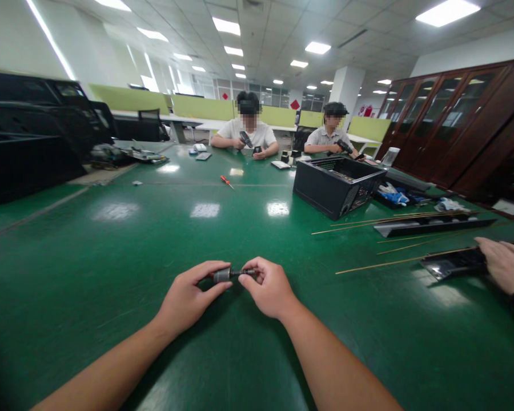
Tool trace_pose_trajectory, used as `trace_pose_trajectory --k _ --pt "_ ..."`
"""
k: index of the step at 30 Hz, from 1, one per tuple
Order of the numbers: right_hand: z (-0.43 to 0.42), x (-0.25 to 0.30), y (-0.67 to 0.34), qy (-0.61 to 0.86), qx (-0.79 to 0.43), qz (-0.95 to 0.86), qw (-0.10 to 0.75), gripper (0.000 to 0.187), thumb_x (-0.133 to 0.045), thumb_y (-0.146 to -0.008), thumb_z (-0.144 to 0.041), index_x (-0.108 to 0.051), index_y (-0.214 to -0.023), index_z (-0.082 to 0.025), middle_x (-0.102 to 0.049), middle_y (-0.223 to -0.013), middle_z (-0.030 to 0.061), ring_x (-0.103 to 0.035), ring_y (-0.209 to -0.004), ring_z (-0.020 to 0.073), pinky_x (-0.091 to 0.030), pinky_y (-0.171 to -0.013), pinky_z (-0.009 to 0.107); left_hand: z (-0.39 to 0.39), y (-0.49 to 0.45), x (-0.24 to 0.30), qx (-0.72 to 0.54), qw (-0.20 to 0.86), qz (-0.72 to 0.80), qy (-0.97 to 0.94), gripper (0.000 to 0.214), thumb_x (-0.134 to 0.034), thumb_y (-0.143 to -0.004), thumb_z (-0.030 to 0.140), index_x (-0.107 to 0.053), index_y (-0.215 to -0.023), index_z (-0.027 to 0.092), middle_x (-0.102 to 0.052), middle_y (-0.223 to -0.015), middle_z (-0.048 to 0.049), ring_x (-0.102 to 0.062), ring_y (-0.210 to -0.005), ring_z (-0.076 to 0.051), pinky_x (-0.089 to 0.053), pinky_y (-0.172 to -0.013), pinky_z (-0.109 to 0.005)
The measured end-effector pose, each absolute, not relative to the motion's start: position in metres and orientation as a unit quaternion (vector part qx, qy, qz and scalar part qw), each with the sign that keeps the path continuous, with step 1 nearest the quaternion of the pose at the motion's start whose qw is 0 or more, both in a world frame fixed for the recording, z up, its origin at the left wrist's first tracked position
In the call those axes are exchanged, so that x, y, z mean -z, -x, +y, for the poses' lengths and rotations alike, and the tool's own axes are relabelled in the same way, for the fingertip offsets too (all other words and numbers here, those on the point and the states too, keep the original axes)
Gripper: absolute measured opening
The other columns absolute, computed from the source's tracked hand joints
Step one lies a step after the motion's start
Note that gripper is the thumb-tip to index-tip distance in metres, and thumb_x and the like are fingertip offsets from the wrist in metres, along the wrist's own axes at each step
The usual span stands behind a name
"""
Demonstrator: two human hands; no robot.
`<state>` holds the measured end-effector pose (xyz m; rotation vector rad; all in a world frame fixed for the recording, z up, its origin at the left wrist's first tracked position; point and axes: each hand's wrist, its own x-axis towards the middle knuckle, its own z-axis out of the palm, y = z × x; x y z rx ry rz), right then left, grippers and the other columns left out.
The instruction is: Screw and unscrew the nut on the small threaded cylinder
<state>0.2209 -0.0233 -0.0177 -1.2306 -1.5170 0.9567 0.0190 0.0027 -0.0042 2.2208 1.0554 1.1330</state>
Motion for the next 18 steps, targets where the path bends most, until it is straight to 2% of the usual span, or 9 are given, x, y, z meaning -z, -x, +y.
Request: trace_pose_trajectory --k 18 --pt "-0.0235 0.0189 -0.2212 0.484 -0.408 -0.607 0.482 0.014 -0.064 -0.082 -0.026 -0.064 -0.093 -0.016 -0.057 -0.070 -0.0019 -0.044 -0.056 0.0096 -0.035 -0.053 0.022 0.0028 -0.0183 0.0040 -0.409 0.224 0.380 -0.799 0.027 -0.073 -0.081 0.028 -0.070 -0.108 0.026 -0.072 -0.104 -0.0012 -0.067 -0.096 -0.019 -0.053 -0.087 -0.030"
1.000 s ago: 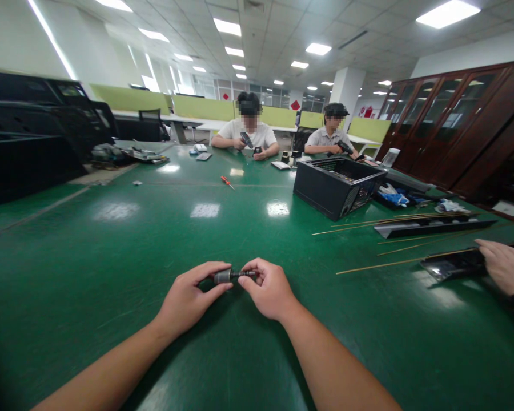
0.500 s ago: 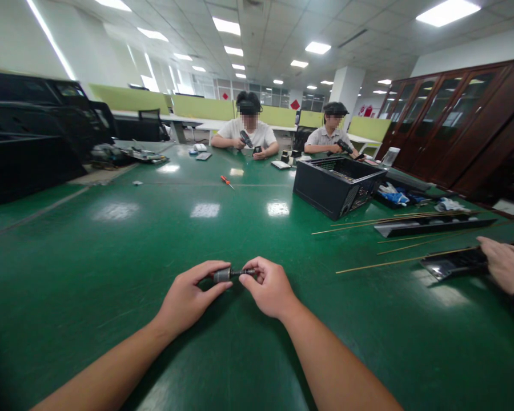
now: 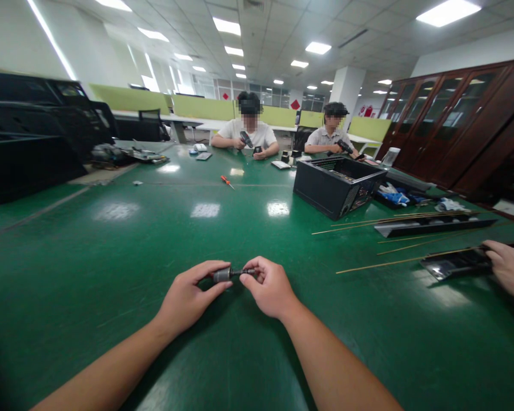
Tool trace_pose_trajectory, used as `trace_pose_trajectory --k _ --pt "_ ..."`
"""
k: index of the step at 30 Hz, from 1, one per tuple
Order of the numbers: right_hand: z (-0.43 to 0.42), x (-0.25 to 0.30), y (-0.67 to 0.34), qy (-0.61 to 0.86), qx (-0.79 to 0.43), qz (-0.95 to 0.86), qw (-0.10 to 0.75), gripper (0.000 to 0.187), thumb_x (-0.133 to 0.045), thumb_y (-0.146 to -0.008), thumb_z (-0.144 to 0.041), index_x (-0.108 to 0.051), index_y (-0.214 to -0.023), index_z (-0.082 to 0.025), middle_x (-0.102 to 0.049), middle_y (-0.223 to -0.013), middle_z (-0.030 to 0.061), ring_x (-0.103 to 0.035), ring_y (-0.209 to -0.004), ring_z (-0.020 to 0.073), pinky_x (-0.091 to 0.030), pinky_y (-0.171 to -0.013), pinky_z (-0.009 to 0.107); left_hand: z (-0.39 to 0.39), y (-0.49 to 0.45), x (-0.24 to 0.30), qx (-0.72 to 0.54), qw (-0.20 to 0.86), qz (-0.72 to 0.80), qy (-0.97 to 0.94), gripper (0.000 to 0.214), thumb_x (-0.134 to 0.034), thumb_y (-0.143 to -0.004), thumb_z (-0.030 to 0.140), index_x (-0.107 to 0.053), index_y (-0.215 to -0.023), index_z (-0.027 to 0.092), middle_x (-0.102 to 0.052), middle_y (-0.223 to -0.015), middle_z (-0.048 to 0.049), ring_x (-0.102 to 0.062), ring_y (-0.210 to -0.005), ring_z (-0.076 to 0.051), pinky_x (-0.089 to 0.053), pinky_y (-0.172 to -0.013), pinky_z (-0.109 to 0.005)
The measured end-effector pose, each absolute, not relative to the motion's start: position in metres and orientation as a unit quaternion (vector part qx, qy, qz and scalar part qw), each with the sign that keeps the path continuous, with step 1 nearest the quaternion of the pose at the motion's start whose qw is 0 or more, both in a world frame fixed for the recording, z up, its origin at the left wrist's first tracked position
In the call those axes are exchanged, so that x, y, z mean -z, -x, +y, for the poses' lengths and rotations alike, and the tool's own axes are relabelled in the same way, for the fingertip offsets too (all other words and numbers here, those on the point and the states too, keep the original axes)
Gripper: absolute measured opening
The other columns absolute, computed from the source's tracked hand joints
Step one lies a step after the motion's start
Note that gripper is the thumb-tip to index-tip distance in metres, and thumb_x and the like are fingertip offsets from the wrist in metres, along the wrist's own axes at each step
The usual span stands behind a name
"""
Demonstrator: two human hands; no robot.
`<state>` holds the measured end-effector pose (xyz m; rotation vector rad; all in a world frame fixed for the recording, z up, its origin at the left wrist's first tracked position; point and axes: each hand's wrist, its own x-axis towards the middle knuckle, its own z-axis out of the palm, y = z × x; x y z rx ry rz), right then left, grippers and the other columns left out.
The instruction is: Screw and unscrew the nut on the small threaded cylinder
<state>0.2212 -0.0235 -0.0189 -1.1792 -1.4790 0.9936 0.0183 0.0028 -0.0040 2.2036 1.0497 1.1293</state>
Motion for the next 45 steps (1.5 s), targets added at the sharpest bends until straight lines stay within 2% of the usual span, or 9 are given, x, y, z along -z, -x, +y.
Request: trace_pose_trajectory --k 12,25,45 --pt "-0.0228 0.0205 -0.2212 0.488 -0.400 -0.605 0.486 0.013 -0.064 -0.082 -0.026 -0.064 -0.092 -0.017 -0.057 -0.070 -0.0017 -0.043 -0.055 0.0095 -0.034 -0.052 0.022 0.0045 -0.0183 0.0061 -0.410 0.232 0.385 -0.794 0.028 -0.074 -0.081 0.027 -0.069 -0.108 0.027 -0.072 -0.105 -0.0002 -0.066 -0.097 -0.018 -0.052 -0.088 -0.029" --pt "-0.0235 0.0195 -0.2223 0.482 -0.407 -0.599 0.493 0.013 -0.064 -0.082 -0.026 -0.064 -0.092 -0.017 -0.058 -0.071 -0.0015 -0.044 -0.056 0.0097 -0.035 -0.053 0.022 0.0048 -0.0182 0.0063 -0.414 0.239 0.394 -0.785 0.028 -0.073 -0.080 0.030 -0.070 -0.107 0.025 -0.072 -0.106 -0.0025 -0.066 -0.098 -0.020 -0.052 -0.090 -0.033" --pt "-0.0208 0.0221 -0.2266 0.479 -0.415 -0.585 0.506 0.014 -0.065 -0.082 -0.026 -0.062 -0.092 -0.017 -0.057 -0.070 -0.0018 -0.048 -0.058 0.0105 -0.037 -0.054 0.023 0.0043 -0.0200 0.0045 -0.424 0.240 0.404 -0.774 0.028 -0.072 -0.080 0.033 -0.070 -0.106 0.025 -0.072 -0.105 -0.0033 -0.066 -0.095 -0.020 -0.054 -0.084 -0.032"
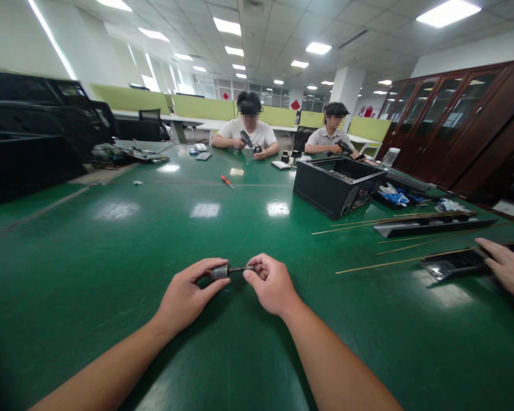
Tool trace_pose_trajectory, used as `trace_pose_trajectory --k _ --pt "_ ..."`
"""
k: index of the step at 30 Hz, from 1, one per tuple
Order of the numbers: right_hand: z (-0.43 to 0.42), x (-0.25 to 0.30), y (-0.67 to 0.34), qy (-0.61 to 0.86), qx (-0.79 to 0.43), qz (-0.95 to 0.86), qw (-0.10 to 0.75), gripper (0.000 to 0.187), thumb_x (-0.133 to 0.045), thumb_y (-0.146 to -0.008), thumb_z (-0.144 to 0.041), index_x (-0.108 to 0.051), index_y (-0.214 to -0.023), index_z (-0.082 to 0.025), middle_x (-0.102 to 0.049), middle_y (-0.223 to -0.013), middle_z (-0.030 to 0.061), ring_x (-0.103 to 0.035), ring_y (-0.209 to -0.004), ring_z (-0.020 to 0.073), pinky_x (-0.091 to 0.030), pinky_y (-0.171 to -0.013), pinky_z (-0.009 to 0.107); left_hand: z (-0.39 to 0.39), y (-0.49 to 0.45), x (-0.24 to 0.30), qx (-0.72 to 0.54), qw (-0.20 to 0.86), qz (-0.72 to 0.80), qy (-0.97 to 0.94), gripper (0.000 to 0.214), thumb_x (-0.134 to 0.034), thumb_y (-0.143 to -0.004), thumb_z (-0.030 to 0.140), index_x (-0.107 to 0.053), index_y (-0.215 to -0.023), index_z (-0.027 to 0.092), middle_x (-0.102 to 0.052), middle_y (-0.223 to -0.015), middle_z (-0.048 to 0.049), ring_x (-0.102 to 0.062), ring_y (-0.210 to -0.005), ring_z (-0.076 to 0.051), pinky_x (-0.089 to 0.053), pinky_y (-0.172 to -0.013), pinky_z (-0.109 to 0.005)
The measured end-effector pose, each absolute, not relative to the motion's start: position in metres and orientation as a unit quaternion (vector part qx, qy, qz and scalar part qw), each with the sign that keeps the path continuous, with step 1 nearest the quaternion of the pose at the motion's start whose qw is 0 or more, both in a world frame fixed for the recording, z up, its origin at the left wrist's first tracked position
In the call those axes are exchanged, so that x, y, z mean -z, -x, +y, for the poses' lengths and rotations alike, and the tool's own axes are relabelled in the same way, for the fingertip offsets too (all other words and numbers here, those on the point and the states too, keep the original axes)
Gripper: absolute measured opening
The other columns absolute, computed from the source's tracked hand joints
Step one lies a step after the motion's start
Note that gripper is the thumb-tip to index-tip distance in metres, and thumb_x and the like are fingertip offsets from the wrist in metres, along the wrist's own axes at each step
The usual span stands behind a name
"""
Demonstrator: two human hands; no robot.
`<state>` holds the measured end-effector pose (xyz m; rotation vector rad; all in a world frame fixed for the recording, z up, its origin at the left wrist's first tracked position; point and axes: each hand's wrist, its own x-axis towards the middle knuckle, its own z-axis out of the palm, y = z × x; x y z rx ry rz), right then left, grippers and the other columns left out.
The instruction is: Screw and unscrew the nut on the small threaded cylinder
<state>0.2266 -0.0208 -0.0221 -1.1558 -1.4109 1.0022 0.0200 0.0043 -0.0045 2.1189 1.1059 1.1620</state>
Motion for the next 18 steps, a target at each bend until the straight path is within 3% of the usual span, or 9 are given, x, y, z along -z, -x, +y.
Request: trace_pose_trajectory --k 18 --pt "-0.0197 0.0200 -0.2271 0.485 -0.407 -0.582 0.511 0.013 -0.064 -0.080 -0.026 -0.062 -0.090 -0.018 -0.058 -0.070 -0.0015 -0.049 -0.058 0.0109 -0.036 -0.053 0.022 0.0033 -0.0201 0.0004 -0.424 0.225 0.402 -0.779 0.027 -0.068 -0.082 0.031 -0.069 -0.108 0.022 -0.070 -0.107 -0.0063 -0.065 -0.098 -0.022 -0.055 -0.086 -0.035"
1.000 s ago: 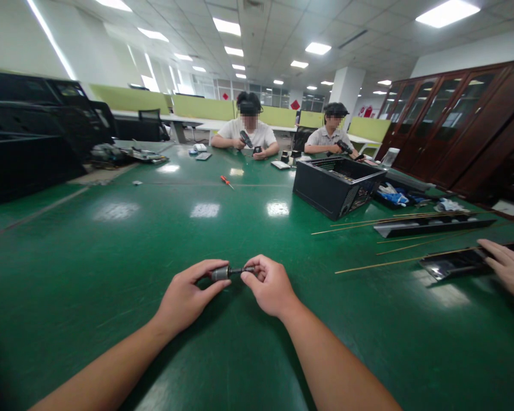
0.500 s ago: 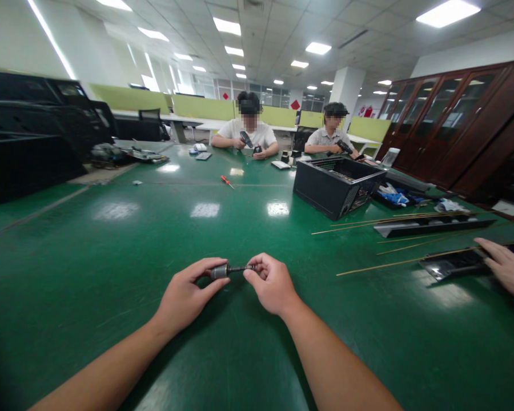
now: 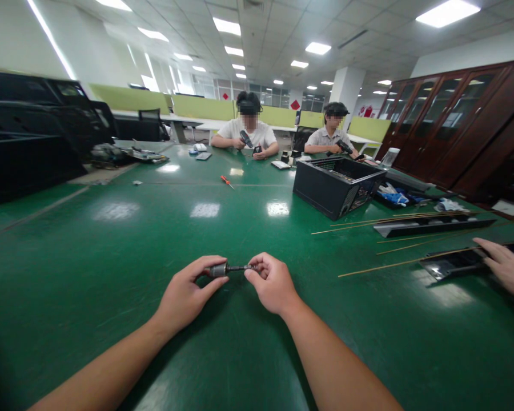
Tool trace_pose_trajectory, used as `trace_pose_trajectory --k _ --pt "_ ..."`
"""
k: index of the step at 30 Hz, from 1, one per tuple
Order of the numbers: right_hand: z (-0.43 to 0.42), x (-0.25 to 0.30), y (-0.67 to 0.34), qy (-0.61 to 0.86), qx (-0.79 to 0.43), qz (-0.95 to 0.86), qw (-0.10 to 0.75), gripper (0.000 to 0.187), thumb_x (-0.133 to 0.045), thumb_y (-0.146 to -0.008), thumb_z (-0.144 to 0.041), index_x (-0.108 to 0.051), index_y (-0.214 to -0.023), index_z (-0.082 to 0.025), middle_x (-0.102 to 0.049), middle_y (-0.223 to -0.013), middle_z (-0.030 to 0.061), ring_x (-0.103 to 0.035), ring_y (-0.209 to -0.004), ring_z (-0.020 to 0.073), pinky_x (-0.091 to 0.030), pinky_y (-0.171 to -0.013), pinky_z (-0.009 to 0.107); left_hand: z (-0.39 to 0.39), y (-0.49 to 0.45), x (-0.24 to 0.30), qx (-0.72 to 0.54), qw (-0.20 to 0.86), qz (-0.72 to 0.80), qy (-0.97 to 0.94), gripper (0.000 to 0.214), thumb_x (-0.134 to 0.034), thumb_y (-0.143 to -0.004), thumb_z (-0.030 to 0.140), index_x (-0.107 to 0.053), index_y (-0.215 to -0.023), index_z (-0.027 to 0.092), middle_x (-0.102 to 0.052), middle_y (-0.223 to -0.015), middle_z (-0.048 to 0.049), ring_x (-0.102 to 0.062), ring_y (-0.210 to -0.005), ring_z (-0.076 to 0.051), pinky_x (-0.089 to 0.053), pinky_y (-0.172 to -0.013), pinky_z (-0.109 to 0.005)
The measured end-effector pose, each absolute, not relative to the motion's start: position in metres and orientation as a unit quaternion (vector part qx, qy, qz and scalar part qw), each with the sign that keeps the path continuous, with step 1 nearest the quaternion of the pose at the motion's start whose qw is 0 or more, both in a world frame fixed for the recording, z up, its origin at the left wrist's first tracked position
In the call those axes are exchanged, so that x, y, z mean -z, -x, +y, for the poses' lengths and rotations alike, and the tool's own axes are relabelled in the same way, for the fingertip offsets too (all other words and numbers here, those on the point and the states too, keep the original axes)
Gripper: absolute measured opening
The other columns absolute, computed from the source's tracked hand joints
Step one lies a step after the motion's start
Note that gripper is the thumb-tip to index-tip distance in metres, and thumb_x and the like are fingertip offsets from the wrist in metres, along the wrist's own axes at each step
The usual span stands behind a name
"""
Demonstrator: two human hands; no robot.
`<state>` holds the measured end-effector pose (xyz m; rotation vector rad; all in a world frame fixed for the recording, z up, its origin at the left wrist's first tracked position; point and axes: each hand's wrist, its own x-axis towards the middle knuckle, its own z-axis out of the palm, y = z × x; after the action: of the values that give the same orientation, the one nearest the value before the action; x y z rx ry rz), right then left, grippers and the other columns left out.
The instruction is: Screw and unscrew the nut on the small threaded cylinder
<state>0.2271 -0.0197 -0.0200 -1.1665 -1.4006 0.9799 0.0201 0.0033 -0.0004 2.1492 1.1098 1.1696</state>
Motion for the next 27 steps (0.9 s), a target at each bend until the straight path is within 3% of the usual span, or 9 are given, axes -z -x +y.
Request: trace_pose_trajectory --k 19,24,27 --pt "-0.016 0.018 -0.241 0.477 -0.416 -0.545 0.551 0.018 -0.070 -0.074 -0.028 -0.063 -0.087 -0.017 -0.061 -0.070 -0.0003 -0.052 -0.058 0.0116 -0.038 -0.053 0.023 0.005 -0.018 0.000 -0.418 0.228 0.410 -0.778 0.027 -0.066 -0.083 0.033 -0.067 -0.108 0.022 -0.069 -0.107 -0.0063 -0.064 -0.097 -0.022 -0.053 -0.082 -0.035" --pt "-0.007 0.022 -0.248 0.454 -0.476 -0.445 0.607 0.029 -0.068 -0.077 -0.044 -0.062 -0.083 -0.016 -0.065 -0.063 0.0014 -0.038 -0.040 0.0066 -0.027 -0.041 0.022 0.004 -0.016 -0.002 -0.439 0.200 0.413 -0.772 0.028 -0.072 -0.079 0.038 -0.071 -0.102 0.022 -0.070 -0.101 -0.0063 -0.064 -0.097 -0.023 -0.051 -0.091 -0.039" --pt "-0.003 0.024 -0.249 0.450 -0.503 -0.393 0.624 0.042 -0.060 -0.082 -0.057 -0.057 -0.070 -0.017 -0.057 -0.051 -0.0001 -0.036 -0.036 0.0076 -0.020 -0.036 0.022 0.003 -0.018 -0.002 -0.444 0.262 0.450 -0.730 0.035 -0.076 -0.075 0.043 -0.071 -0.101 0.020 -0.071 -0.097 -0.0071 -0.066 -0.089 -0.023 -0.054 -0.086 -0.039"
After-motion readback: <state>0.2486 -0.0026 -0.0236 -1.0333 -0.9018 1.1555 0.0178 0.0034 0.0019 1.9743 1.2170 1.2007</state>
